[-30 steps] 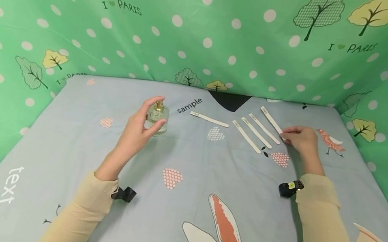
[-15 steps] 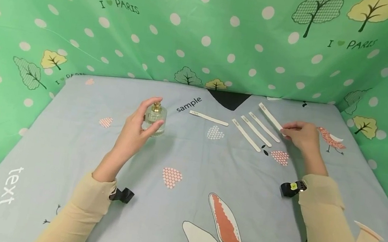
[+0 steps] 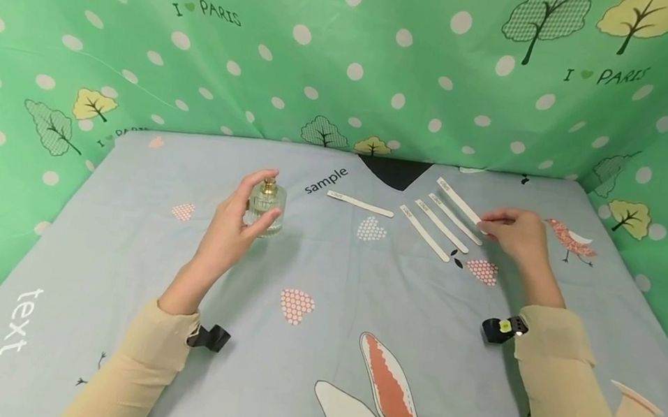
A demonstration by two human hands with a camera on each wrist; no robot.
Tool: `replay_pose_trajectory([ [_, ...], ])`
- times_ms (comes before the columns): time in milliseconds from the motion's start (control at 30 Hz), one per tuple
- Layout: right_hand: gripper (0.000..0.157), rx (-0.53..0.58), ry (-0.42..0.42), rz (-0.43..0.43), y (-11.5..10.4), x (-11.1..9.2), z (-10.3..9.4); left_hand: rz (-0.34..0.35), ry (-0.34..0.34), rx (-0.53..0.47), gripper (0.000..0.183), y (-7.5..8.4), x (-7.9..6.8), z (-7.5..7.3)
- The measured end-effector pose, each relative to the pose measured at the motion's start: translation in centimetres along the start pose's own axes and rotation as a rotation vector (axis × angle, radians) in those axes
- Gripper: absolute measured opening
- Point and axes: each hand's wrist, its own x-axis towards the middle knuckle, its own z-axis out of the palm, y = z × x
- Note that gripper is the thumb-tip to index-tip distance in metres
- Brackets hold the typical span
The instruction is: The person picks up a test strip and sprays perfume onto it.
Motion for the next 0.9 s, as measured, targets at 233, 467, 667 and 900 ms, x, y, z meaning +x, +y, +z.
replay_pose_trajectory([
  [233,0.043,-0.005,0.003,-0.013,-0.7,-0.3,0.2,0.000,-0.002,-0.002,0.057,0.0,0.1,-0.1],
  [467,0.043,-0.013,-0.027,-0.032,-1.0,-0.5,0.4,-0.004,-0.008,-0.003,0.057,0.1,0.0,0.1],
  [667,0.042,-0.026,-0.018,-0.050,-1.1,-0.6,0.5,-0.004,-0.007,-0.003,0.058,0.2,0.1,0.1],
  [900,0.043,-0.023,-0.027,-0.046,-1.2,-0.7,0.5,0.001,-0.010,-0.009,0.057,0.1,0.0,0.2],
])
